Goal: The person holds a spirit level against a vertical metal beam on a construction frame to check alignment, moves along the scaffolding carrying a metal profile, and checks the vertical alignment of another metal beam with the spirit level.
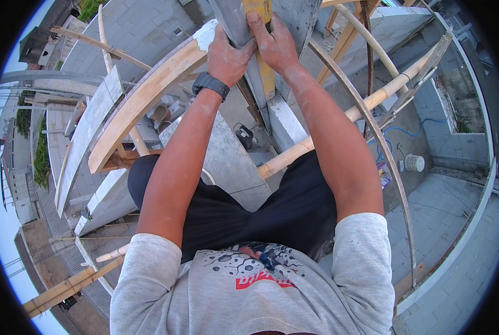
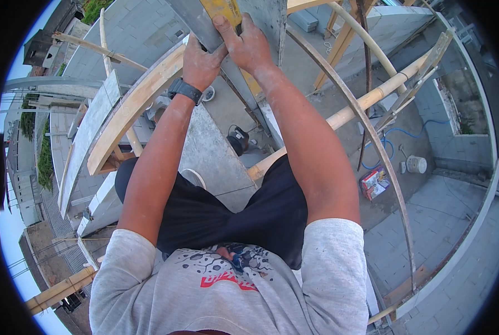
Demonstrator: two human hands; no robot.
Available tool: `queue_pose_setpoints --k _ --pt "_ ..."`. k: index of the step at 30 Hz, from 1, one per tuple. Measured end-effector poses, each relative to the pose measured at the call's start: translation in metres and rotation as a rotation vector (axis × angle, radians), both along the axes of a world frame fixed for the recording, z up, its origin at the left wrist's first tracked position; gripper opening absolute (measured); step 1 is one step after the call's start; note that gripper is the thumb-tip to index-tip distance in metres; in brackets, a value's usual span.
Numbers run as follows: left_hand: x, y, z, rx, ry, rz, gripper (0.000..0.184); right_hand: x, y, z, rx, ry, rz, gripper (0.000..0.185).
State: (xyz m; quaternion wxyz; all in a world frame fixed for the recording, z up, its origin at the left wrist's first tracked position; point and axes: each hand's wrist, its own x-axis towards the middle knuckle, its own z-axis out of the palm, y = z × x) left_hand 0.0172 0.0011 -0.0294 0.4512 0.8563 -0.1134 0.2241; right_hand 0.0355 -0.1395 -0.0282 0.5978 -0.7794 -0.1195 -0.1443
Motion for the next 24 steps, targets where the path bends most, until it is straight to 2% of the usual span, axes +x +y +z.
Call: queue_pose_setpoints --k 15,24 --pt "0.0002 -0.0004 0.0003 -0.002 -0.017 0.003 0.065 0.0003 -0.0010 0.0002 -0.011 -0.004 -0.006 0.109" --pt "0.0013 -0.0006 0.0007 0.001 -0.024 0.015 0.062 0.0003 -0.0005 0.0017 0.011 -0.015 -0.009 0.102"
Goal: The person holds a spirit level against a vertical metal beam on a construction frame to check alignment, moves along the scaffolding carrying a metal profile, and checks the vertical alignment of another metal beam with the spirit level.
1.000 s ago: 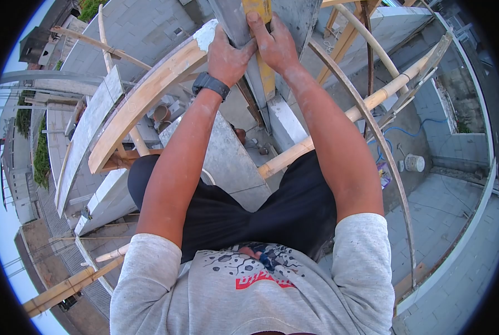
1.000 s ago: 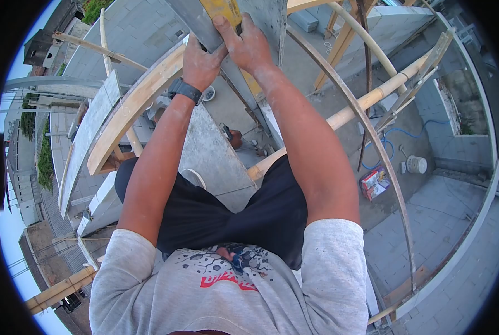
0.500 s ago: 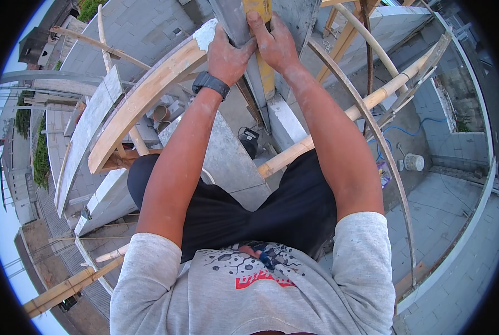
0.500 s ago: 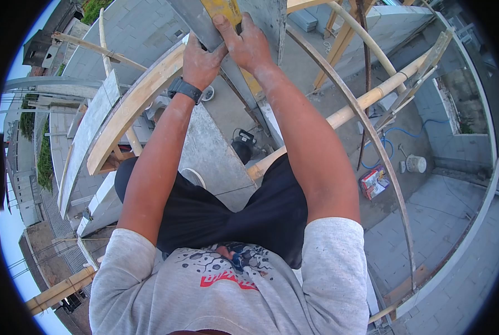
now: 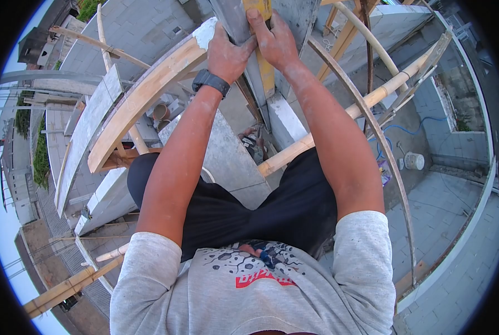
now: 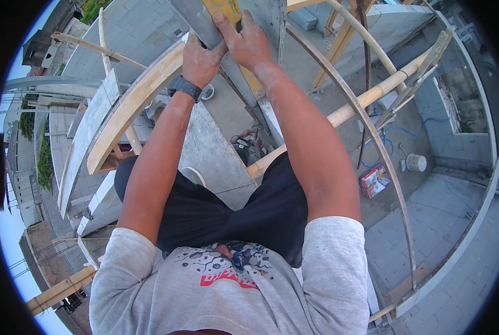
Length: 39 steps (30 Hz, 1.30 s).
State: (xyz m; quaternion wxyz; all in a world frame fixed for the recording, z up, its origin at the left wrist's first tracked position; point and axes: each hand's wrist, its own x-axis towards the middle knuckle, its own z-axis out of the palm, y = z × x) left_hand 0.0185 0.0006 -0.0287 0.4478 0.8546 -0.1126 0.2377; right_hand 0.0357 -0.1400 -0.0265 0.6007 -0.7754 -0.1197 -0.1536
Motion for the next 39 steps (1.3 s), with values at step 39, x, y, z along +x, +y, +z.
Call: queue_pose_setpoints --k 39 --pt "-0.004 0.000 0.001 -0.001 0.066 0.003 0.057 0.006 0.005 -0.013 -0.014 -0.010 -0.038 0.106"
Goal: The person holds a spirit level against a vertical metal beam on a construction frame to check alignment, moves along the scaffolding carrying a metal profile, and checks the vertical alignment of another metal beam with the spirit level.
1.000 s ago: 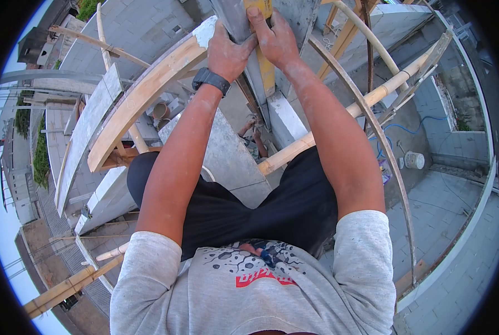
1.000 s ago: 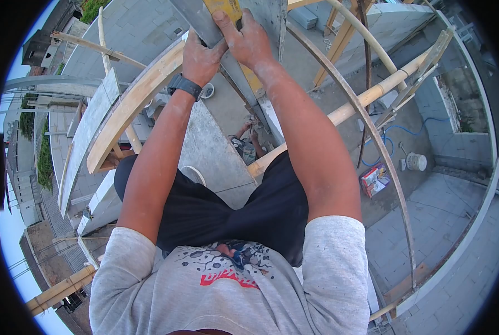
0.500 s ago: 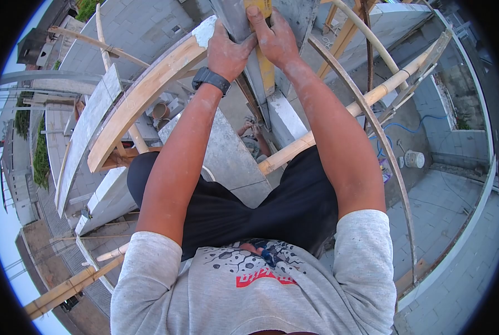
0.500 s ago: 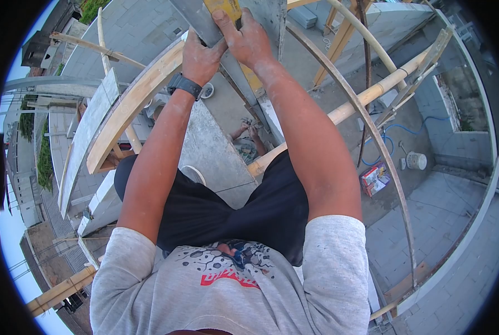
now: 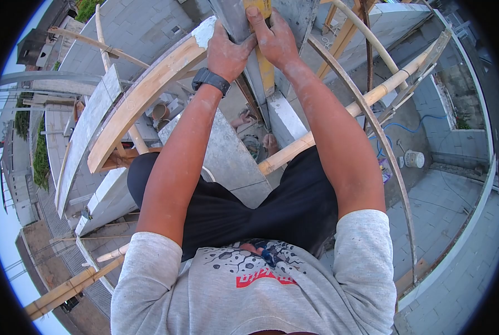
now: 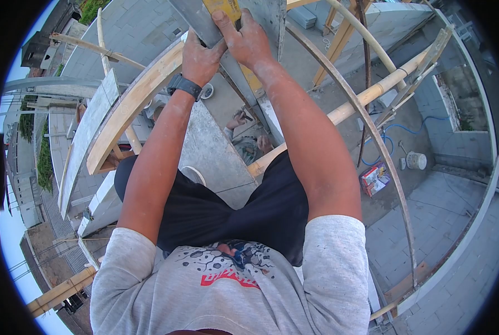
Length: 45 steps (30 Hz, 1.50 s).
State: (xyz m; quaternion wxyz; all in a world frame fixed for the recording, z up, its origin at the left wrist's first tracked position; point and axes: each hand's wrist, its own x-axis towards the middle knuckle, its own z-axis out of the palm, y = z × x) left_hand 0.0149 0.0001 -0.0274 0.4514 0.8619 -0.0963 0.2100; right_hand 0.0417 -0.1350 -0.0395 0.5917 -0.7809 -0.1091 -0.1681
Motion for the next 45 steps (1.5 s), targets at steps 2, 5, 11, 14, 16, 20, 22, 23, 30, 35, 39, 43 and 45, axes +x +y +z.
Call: queue_pose_setpoints --k 2,5,11,14,16,20,22,23,30,35,39,43,45 --pt "-0.001 0.000 0.001 -0.003 -0.007 -0.004 0.057 -0.002 -0.002 0.004 -0.005 0.022 0.022 0.105" --pt "0.000 0.000 0.001 -0.007 -0.001 -0.010 0.058 -0.004 -0.002 0.005 0.007 0.037 0.023 0.104" --pt "0.000 0.001 -0.001 -0.021 0.011 -0.006 0.059 -0.006 -0.003 0.011 0.004 0.047 0.048 0.103" --pt "-0.001 0.000 0.000 -0.012 0.007 -0.006 0.060 -0.003 0.000 0.006 0.008 0.021 -0.005 0.103" --pt "-0.002 0.000 0.002 0.000 0.000 -0.003 0.060 -0.005 -0.003 0.010 0.004 0.013 0.010 0.102" --pt "-0.002 -0.001 0.003 0.000 -0.012 -0.009 0.059 -0.007 -0.004 0.013 0.006 0.015 0.028 0.101" --pt "-0.003 -0.001 0.004 -0.006 -0.017 -0.009 0.059 -0.007 -0.004 0.013 0.006 0.009 0.031 0.101" --pt "-0.004 -0.001 0.005 -0.004 -0.013 -0.009 0.059 -0.006 -0.004 0.012 0.006 0.004 0.033 0.101" --pt "-0.003 -0.001 0.003 0.003 0.004 0.001 0.060 -0.005 -0.004 0.011 0.010 -0.023 0.012 0.102" --pt "-0.002 0.000 0.002 -0.007 0.017 -0.002 0.060 -0.006 -0.005 0.012 -0.007 0.011 0.034 0.103" --pt "0.000 0.000 0.000 -0.008 0.006 -0.008 0.058 -0.005 -0.004 0.010 -0.002 -0.011 0.020 0.102" --pt "0.001 0.002 -0.001 -0.003 -0.010 -0.015 0.056 -0.006 -0.004 0.012 -0.004 0.001 0.032 0.102" --pt "0.002 0.002 -0.001 -0.015 -0.028 -0.036 0.054 -0.006 -0.004 0.012 -0.007 0.004 0.030 0.102"
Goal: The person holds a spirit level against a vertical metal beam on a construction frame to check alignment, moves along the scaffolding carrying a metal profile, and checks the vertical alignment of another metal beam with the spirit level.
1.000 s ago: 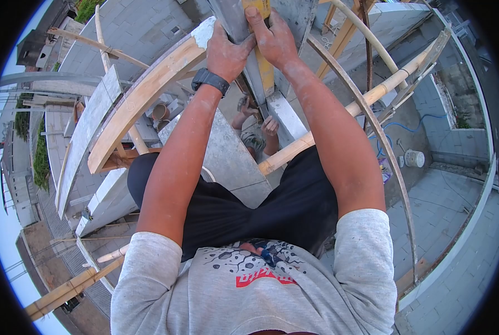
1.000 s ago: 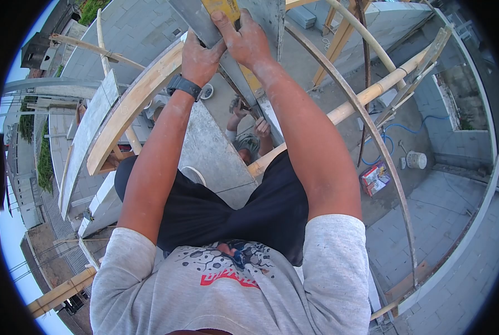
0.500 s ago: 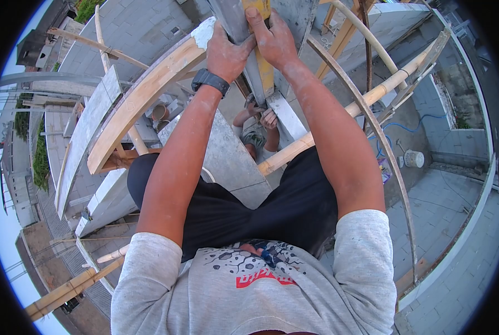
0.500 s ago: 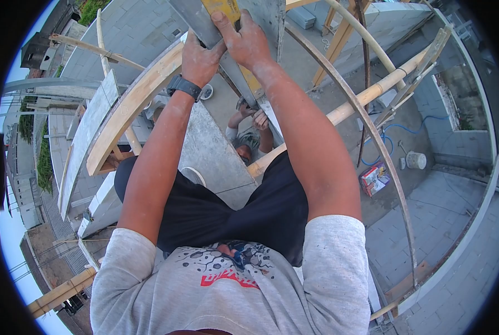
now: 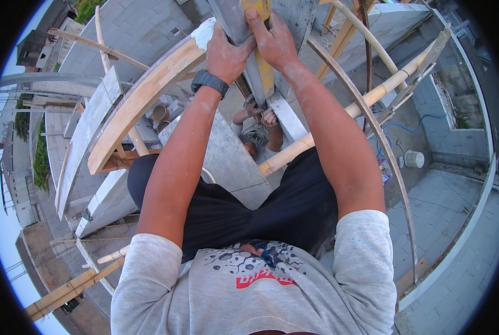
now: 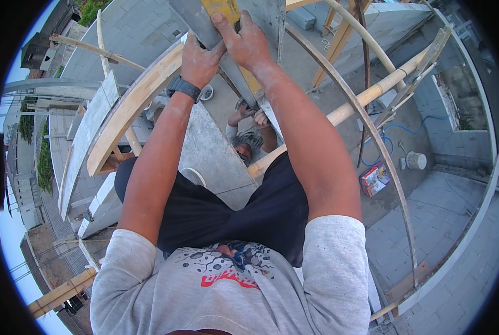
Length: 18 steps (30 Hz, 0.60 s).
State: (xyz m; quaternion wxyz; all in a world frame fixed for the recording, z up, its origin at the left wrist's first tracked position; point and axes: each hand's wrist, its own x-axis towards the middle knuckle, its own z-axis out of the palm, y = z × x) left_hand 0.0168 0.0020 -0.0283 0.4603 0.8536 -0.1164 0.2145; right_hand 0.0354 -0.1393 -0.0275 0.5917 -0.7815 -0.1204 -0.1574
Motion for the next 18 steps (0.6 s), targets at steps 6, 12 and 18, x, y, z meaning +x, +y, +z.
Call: queue_pose_setpoints --k 6,12,18 --pt "-0.0010 0.0000 0.0005 -0.016 0.008 -0.010 0.052 -0.0001 0.0005 -0.0007 0.008 -0.001 0.002 0.101" --pt "0.0006 0.0014 0.0004 -0.016 -0.024 -0.028 0.058 -0.0056 -0.0007 0.0062 0.005 0.012 0.012 0.099" --pt "-0.0028 0.0004 0.0020 -0.033 -0.004 -0.019 0.059 -0.0041 0.0006 0.0035 0.028 0.001 -0.017 0.099"
